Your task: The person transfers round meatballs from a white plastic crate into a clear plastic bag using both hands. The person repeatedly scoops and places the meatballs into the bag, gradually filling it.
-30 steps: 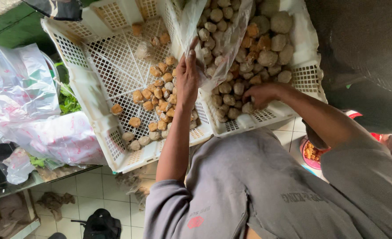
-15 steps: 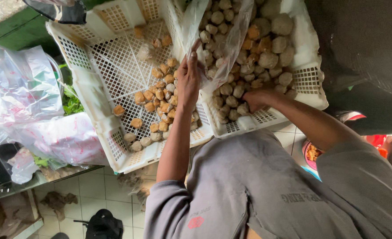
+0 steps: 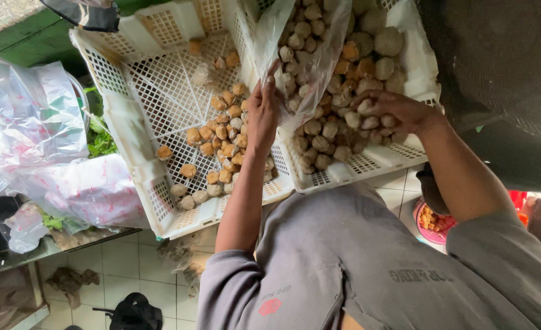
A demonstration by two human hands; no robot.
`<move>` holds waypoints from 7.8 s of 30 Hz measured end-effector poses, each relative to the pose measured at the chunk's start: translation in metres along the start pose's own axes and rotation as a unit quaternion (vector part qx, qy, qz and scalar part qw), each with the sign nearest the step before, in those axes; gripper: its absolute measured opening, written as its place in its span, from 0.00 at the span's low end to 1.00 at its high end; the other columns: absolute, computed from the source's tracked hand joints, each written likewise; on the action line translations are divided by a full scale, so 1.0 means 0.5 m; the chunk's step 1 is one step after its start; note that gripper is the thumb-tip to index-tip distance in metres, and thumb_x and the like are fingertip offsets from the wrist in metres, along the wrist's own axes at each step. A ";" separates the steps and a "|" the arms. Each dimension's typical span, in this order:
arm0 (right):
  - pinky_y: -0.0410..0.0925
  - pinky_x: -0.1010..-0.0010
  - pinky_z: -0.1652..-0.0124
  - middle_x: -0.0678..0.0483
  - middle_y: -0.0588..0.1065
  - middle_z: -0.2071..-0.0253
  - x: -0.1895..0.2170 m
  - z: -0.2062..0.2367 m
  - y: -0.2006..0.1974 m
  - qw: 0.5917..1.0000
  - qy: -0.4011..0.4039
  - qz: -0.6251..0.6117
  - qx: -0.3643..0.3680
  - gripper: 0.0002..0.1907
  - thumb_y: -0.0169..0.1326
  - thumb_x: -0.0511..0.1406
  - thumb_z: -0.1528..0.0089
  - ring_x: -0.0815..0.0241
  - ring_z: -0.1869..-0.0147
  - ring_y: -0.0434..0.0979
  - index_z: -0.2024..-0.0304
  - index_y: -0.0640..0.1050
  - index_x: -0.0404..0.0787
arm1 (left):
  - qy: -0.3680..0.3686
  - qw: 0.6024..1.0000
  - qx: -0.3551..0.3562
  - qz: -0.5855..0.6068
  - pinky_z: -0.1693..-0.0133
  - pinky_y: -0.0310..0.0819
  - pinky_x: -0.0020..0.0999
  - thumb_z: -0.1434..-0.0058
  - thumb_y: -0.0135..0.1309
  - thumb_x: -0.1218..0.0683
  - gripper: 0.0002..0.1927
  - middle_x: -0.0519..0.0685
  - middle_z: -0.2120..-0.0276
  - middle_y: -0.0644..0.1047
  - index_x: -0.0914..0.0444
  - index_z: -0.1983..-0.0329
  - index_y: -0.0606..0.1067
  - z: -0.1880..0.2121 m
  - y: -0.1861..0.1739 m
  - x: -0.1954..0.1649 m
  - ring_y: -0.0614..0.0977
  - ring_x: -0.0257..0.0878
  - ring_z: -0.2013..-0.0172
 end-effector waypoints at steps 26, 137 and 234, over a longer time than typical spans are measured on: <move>0.75 0.57 0.49 0.43 0.82 0.51 -0.070 -0.032 -0.020 0.769 0.143 0.611 -0.120 0.16 0.58 0.37 0.39 0.50 0.51 0.84 0.49 0.82 0.40 | 0.030 0.999 0.012 0.032 0.69 0.67 0.29 0.19 0.39 0.44 0.25 0.43 0.75 0.70 0.56 0.23 0.66 0.009 -0.001 -0.029 0.68 0.29 0.74; 0.67 0.49 0.42 0.33 0.68 0.40 -0.080 -0.081 0.037 0.618 -0.219 0.699 -0.287 0.25 0.52 0.27 0.44 0.34 0.36 0.67 0.42 0.76 0.36 | 0.020 1.000 -0.019 -0.012 0.67 0.64 0.28 0.20 0.40 0.42 0.26 0.43 0.74 0.73 0.56 0.25 0.69 0.010 -0.014 -0.023 0.69 0.29 0.71; 0.67 0.49 0.45 0.54 0.74 0.41 -0.065 -0.154 0.217 0.628 -0.277 0.724 -0.068 0.21 0.59 0.40 0.45 0.53 0.37 0.70 0.49 0.80 0.44 | 0.029 0.999 0.002 0.041 0.66 0.70 0.29 0.19 0.39 0.45 0.26 0.43 0.74 0.73 0.57 0.23 0.64 0.001 -0.007 -0.013 0.72 0.30 0.72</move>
Point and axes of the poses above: each hand's wrist, its own z-axis away from the middle knuckle, its own y-axis out of the palm, x = y × z, the point moved 4 cm from there along -z, towards the middle knuckle
